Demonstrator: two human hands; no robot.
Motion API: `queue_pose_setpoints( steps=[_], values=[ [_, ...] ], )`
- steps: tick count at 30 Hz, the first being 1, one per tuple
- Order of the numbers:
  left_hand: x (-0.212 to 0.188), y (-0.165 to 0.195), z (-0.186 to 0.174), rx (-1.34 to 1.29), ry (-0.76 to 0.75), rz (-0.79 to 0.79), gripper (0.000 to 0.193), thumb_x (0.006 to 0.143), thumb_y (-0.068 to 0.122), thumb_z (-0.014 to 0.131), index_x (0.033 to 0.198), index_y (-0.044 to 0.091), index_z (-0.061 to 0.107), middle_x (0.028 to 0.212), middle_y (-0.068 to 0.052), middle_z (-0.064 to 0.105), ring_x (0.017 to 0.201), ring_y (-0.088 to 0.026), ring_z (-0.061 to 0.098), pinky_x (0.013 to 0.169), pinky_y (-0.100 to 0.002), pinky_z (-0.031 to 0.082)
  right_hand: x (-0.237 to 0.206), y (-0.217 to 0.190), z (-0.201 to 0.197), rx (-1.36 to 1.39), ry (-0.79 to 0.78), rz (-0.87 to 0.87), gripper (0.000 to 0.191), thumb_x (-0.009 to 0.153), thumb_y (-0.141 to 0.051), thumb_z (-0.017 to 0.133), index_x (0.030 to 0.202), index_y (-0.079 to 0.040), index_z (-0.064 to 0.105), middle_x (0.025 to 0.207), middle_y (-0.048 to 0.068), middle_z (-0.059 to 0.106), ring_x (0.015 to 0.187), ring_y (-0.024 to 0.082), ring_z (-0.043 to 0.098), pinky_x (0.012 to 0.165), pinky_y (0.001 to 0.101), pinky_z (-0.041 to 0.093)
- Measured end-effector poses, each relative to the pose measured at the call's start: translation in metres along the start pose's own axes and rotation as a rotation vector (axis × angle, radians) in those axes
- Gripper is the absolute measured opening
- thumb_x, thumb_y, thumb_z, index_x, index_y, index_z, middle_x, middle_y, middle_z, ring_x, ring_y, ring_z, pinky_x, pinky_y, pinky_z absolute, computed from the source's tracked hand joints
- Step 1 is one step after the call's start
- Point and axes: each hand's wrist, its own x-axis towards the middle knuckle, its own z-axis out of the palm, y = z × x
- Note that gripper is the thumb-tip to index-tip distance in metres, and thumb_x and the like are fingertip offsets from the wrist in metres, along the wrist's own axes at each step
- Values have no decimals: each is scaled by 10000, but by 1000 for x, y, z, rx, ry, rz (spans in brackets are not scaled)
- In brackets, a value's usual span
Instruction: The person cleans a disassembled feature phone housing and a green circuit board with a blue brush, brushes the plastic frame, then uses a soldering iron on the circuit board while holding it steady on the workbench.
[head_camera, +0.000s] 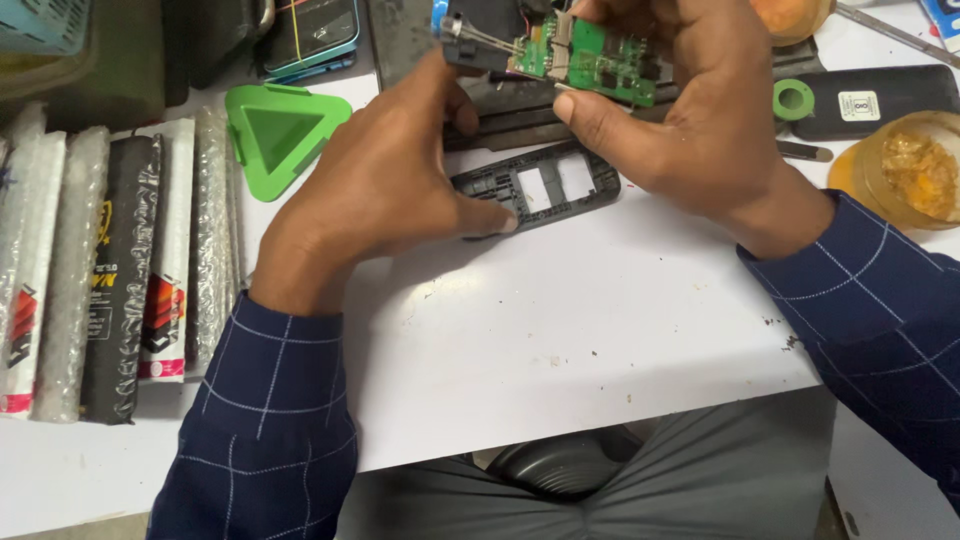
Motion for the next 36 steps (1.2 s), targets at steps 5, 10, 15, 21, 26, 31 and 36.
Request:
queue_pose_setpoints(
  steps=[5,10,15,21,26,31,36],
  values=[
    [-4,-3,0,37,-54,-103,799,479,315,1002,1141,57,638,975,-124,714,842,-291,721,694,-407,568,0,-6,0,-50,-41,-80,450,994,-7,788,1306,19,465,1221,119,578,1141,177,628,988,267,534],
    [-5,-19,-5,62,147,89,608,714,202,931,1227,35,651,1016,-124,722,906,-281,712,769,-403,543,7,-20,0,56,-146,-32,518,989,-41,792,1351,17,427,1252,120,573,1192,178,633,1064,295,558],
    [-1,-33,-11,-71,158,78,517,698,189,907,1134,34,677,921,-64,673,775,-186,640,658,-328,514,13,-30,5,134,-366,3,602,877,-87,788,1359,6,440,1221,114,616,1136,193,665,1007,325,559],
    [-1,-40,-11,-104,217,29,337,784,61,758,1117,46,708,902,-17,685,664,-107,573,595,-286,475,13,-36,13,-5,-541,90,632,760,-165,828,1296,-31,520,1129,120,617,1028,243,627,888,374,536],
    [0,-41,-7,-124,289,131,243,834,38,755,1074,48,721,873,-16,683,734,-86,639,629,-260,512,17,-40,13,-83,-638,150,587,732,-194,824,1239,-58,563,1067,100,627,993,252,624,825,383,527],
    [-1,-35,-4,-70,290,174,213,825,34,767,1032,43,716,795,-14,664,674,-94,627,614,-265,494,18,-41,11,-141,-686,155,602,704,-222,817,1220,-40,566,1055,115,624,986,296,601,819,441,491],
    [-2,-27,-3,-58,262,153,175,825,63,788,976,55,700,703,-5,630,611,-93,604,569,-261,453,17,-40,11,-122,-719,164,588,698,-216,801,1206,-33,567,1076,114,619,1005,290,605,846,431,498]
  ],
)
